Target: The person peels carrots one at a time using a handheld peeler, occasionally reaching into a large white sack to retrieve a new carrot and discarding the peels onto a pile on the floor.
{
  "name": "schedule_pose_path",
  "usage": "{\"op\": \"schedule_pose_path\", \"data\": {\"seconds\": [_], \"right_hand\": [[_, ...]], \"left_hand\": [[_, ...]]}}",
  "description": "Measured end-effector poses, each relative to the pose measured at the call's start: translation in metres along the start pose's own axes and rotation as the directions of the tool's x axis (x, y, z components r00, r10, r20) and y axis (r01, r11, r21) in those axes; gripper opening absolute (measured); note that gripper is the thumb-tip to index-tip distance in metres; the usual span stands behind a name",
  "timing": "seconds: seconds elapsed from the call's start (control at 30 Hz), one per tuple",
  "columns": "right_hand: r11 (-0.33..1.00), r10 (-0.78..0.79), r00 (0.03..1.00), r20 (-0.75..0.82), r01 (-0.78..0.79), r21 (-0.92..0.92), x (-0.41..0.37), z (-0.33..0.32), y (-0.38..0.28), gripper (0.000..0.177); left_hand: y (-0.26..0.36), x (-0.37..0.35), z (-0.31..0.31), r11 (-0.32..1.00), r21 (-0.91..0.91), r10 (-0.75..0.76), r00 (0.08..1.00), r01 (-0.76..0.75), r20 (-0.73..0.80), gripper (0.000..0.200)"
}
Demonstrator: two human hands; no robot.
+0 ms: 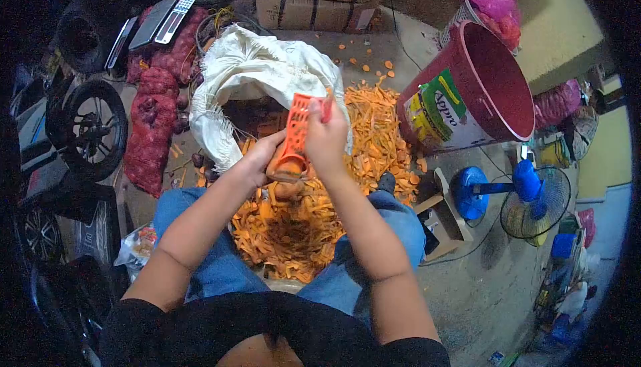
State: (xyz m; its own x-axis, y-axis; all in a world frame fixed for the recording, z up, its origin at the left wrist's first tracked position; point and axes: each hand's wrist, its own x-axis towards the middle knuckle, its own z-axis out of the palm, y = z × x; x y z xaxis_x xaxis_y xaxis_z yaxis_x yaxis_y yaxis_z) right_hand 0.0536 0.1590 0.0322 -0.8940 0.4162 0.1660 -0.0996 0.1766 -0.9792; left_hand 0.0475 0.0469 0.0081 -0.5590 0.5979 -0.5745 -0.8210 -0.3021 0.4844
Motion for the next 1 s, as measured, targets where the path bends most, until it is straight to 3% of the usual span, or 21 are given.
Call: {"op": "schedule_pose_path", "data": {"seconds": [0.1, 0.2, 0.23, 0.27, 0.4, 0.43, 0.47, 0.5, 0.53, 0.6, 0.67, 0.7, 0.77, 0.8, 0.87, 1.0], "right_hand": [[1.000, 0.004, 1.000, 0.024, -0.005, 0.028, -0.001, 0.005, 0.018, 0.021], [0.989, -0.054, 0.997, -0.057, 0.045, -0.143, 0.006, 0.001, 0.023, 0.021], [0.974, -0.074, 0.994, -0.086, 0.054, -0.220, 0.013, -0.004, 0.028, 0.021], [0.977, -0.090, 0.967, -0.239, 0.039, -0.208, 0.029, -0.012, 0.036, 0.022], [0.862, -0.196, 0.829, -0.524, -0.109, -0.495, 0.076, -0.064, 0.057, 0.025], [0.863, -0.194, 0.827, -0.527, -0.111, -0.492, 0.075, -0.066, 0.056, 0.025], [0.952, 0.016, 0.834, -0.552, -0.180, -0.246, 0.076, -0.068, 0.053, 0.025], [0.967, 0.223, 0.826, -0.517, -0.253, 0.013, 0.075, -0.068, 0.047, 0.025], [0.979, 0.182, 0.859, -0.479, -0.112, 0.172, 0.071, -0.057, 0.043, 0.024], [0.935, 0.211, 0.924, -0.318, -0.096, 0.342, 0.051, -0.032, 0.026, 0.024], [0.989, 0.095, 0.980, -0.178, -0.072, 0.133, 0.033, -0.014, 0.030, 0.022], [0.989, 0.094, 0.980, -0.177, -0.071, 0.133, 0.024, -0.008, 0.027, 0.022], [0.964, 0.213, 0.977, 0.028, -0.215, 0.156, 0.010, 0.000, 0.019, 0.022], [0.964, 0.213, 0.977, 0.029, -0.215, 0.154, 0.006, 0.003, 0.019, 0.022], [0.989, 0.014, 1.000, -0.009, -0.012, 0.149, 0.002, 0.005, 0.021, 0.022], [0.999, -0.034, 0.999, -0.028, 0.034, 0.001, 0.000, 0.004, 0.019, 0.022]], "left_hand": [[-0.002, 0.005, 0.003, 0.999, -0.006, 0.043, 0.997, -0.044, -0.068, 0.036], [-0.004, 0.006, 0.002, 0.991, 0.055, 0.128, 0.990, -0.125, -0.059, 0.035], [-0.001, 0.000, 0.005, 0.973, 0.223, 0.057, 0.998, -0.058, 0.010, 0.032], [0.001, -0.003, 0.006, 0.921, 0.390, -0.023, 0.998, -0.005, 0.067, 0.030], [-0.010, -0.018, 0.008, 0.898, 0.438, -0.002, 0.993, -0.051, 0.120, 0.031], [-0.005, -0.022, 0.010, 0.896, 0.441, -0.005, 0.993, -0.049, 0.120, 0.031], [0.000, -0.024, 0.013, 0.924, 0.381, -0.060, 0.996, 0.030, 0.066, 0.033], [0.004, -0.024, 0.014, 0.945, 0.311, -0.117, 0.993, 0.106, 0.017, 0.034], [0.002, -0.014, 0.007, 0.977, 0.181, -0.118, 0.993, 0.111, 0.029, 0.035], [0.003, -0.008, 0.001, 0.989, 0.119, -0.096, 0.994, 0.089, 0.056, 0.036], [0.003, -0.001, 0.001, 0.998, 0.018, -0.068, 0.994, 0.067, 0.082, 0.038], [0.004, 0.001, -0.001, 0.998, 0.018, -0.067, 0.994, 0.066, 0.081, 0.038], [0.003, 0.005, -0.003, 0.999, 0.045, -0.032, 0.999, 0.031, 0.016, 0.038], [0.000, 0.010, -0.003, 0.999, -0.053, -0.003, 1.000, 0.003, -0.016, 0.036], [-0.002, 0.014, -0.003, 0.998, -0.065, 0.016, 0.999, -0.018, -0.035, 0.036], [-0.007, 0.019, -0.007, 0.997, -0.063, 0.046, 0.999, -0.047, -0.016, 0.036]]}}
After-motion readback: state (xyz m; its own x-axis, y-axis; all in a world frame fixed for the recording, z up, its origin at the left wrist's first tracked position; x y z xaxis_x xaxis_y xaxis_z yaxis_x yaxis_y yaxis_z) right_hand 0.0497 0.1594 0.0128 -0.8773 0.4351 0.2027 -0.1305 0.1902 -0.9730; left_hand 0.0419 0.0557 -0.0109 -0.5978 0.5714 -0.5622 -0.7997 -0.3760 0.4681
